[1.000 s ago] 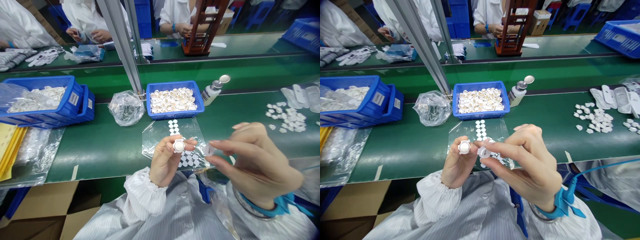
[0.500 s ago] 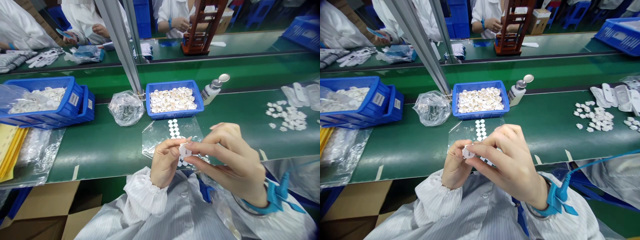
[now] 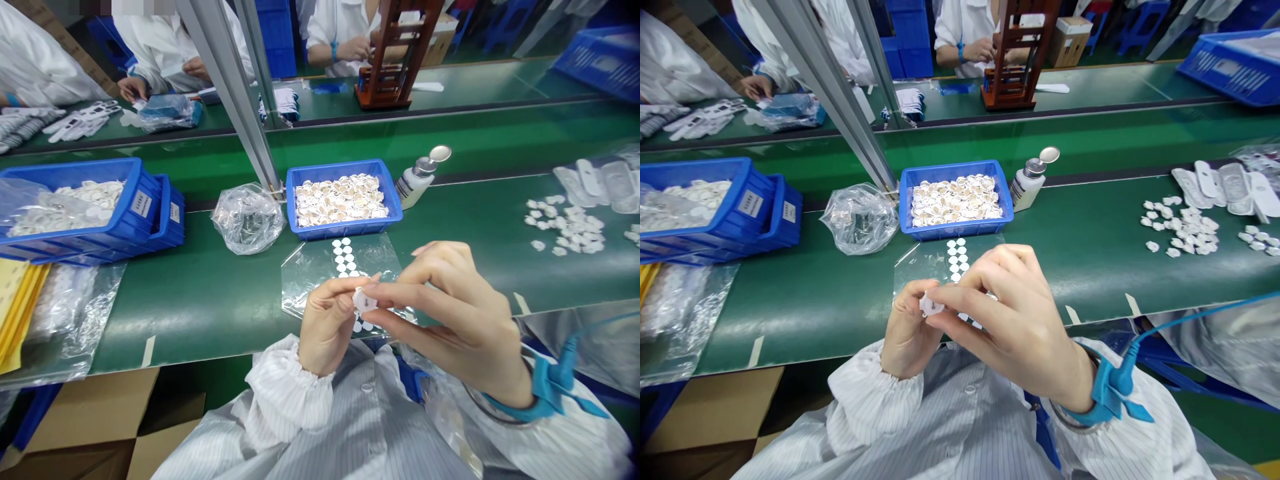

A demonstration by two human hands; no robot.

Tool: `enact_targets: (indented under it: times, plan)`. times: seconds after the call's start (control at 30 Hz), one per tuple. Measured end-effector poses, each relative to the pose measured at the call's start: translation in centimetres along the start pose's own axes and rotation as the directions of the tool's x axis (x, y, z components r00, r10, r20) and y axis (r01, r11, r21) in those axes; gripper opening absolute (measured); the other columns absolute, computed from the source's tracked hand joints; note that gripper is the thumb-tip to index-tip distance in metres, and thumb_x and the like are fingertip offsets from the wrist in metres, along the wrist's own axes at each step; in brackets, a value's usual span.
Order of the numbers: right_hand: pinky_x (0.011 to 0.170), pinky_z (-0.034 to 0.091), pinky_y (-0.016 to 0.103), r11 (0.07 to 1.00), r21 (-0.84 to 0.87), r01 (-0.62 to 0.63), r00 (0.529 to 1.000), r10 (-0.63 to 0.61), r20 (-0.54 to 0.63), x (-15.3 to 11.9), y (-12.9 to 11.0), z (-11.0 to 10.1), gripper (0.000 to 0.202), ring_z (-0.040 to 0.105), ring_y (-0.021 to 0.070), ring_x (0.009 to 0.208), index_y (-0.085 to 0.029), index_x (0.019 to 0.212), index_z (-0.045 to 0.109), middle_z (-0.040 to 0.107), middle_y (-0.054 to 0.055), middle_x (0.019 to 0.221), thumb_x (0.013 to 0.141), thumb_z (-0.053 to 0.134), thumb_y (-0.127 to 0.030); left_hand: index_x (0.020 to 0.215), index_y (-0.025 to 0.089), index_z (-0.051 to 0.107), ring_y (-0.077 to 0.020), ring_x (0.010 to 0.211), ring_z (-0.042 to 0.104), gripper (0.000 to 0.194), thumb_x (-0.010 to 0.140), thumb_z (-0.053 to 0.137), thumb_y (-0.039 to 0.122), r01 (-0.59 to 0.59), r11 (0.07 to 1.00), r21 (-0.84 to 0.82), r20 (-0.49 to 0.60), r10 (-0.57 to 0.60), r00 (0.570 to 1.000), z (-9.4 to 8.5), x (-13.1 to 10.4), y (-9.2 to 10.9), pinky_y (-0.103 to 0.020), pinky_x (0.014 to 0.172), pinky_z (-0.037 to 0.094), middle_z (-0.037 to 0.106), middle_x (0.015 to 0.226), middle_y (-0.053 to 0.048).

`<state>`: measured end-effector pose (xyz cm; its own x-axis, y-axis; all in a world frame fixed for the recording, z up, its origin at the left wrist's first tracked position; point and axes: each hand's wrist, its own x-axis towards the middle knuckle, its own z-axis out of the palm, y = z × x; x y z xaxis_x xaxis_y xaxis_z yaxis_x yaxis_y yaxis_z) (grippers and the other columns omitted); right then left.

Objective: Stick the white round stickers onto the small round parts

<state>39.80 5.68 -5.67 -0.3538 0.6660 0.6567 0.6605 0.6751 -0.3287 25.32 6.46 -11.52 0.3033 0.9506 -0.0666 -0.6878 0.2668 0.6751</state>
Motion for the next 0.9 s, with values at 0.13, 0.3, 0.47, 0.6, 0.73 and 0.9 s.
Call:
enact_targets:
  times: [0.13, 0.3, 0.47, 0.6, 0.73, 0.9]
  plan:
    - [0.075, 0.042, 0.034, 1.0, 0.01, -0.008, 1.0, 0.008, -0.011, 0.03, -0.06, 0.1, 0.006, 0.051, 0.0118, 0.068, -0.018, 0.09, 0.066, 0.059, -0.002, 0.067, 0.086, 0.07, -0.019, 0.083, 0.033, 0.079, -0.0117, 0.062, 0.066, 0.019, 0.071, 0.078, 0.048, 0.0, 1.0, -0.003, 0.018, 0.0, 1.0, -0.03, 0.1, 0.0, -0.033, 0.09, 0.052, 0.074, 0.069, 0.005]
    - [0.073, 0.04, 0.034, 1.0, 0.019, -0.006, 1.0, 0.006, -0.025, 0.2, 0.04, 0.21, 0.011, 0.05, 0.0126, 0.069, -0.019, 0.098, 0.066, 0.058, -0.002, 0.068, 0.087, 0.069, -0.022, 0.085, 0.032, 0.079, -0.0092, 0.065, 0.068, 0.019, 0.073, 0.078, 0.046, -0.026, 1.0, -0.01, 0.013, 0.026, 1.0, -0.29, 0.13, -0.05, -0.025, 0.084, 0.054, 0.076, 0.07, 0.006]
    - [0.074, 0.039, 0.033, 1.0, 0.026, -0.015, 1.0, 0.015, -0.019, 0.33, 0.21, 0.24, 0.01, 0.051, 0.0124, 0.069, -0.018, 0.095, 0.068, 0.058, -0.002, 0.069, 0.087, 0.07, -0.023, 0.086, 0.03, 0.078, -0.0075, 0.066, 0.068, 0.02, 0.074, 0.078, 0.046, -0.024, 1.0, -0.02, 0.015, 0.024, 1.0, -0.43, 0.12, -0.05, -0.016, 0.066, 0.053, 0.076, 0.072, 0.005]
    - [0.073, 0.039, 0.033, 1.0, 0.022, -0.013, 1.0, 0.014, -0.016, 0.34, 0.25, 0.23, 0.009, 0.052, 0.0129, 0.07, -0.019, 0.094, 0.069, 0.059, -0.002, 0.07, 0.089, 0.067, -0.025, 0.084, 0.031, 0.078, -0.0089, 0.065, 0.068, 0.021, 0.071, 0.079, 0.048, -0.023, 1.0, -0.008, -0.007, 0.023, 1.0, -0.29, 0.28, 0.09, -0.019, 0.065, 0.054, 0.076, 0.073, 0.005]
    - [0.074, 0.038, 0.033, 1.0, 0.012, -0.013, 1.0, 0.013, -0.009, 0.45, 0.26, 0.22, 0.012, 0.052, 0.0132, 0.071, -0.019, 0.092, 0.07, 0.059, -0.001, 0.069, 0.092, 0.062, -0.027, 0.084, 0.032, 0.078, -0.0101, 0.068, 0.069, 0.023, 0.069, 0.08, 0.048, -0.015, 1.0, 0.0, -0.027, 0.015, 1.0, -0.37, 0.29, 0.09, -0.022, 0.069, 0.056, 0.076, 0.076, 0.005]
    - [0.073, 0.038, 0.032, 1.0, -0.007, -0.01, 1.0, 0.009, -0.008, 0.68, 0.21, 0.27, 0.016, 0.052, 0.0129, 0.07, -0.019, 0.088, 0.07, 0.059, -0.002, 0.068, 0.094, 0.058, -0.027, 0.082, 0.03, 0.078, -0.0113, 0.072, 0.07, 0.026, 0.065, 0.082, 0.05, 0.012, 1.0, 0.011, -0.104, -0.011, 0.995, -0.72, 0.1, 0.06, -0.023, 0.072, 0.056, 0.076, 0.078, 0.004]
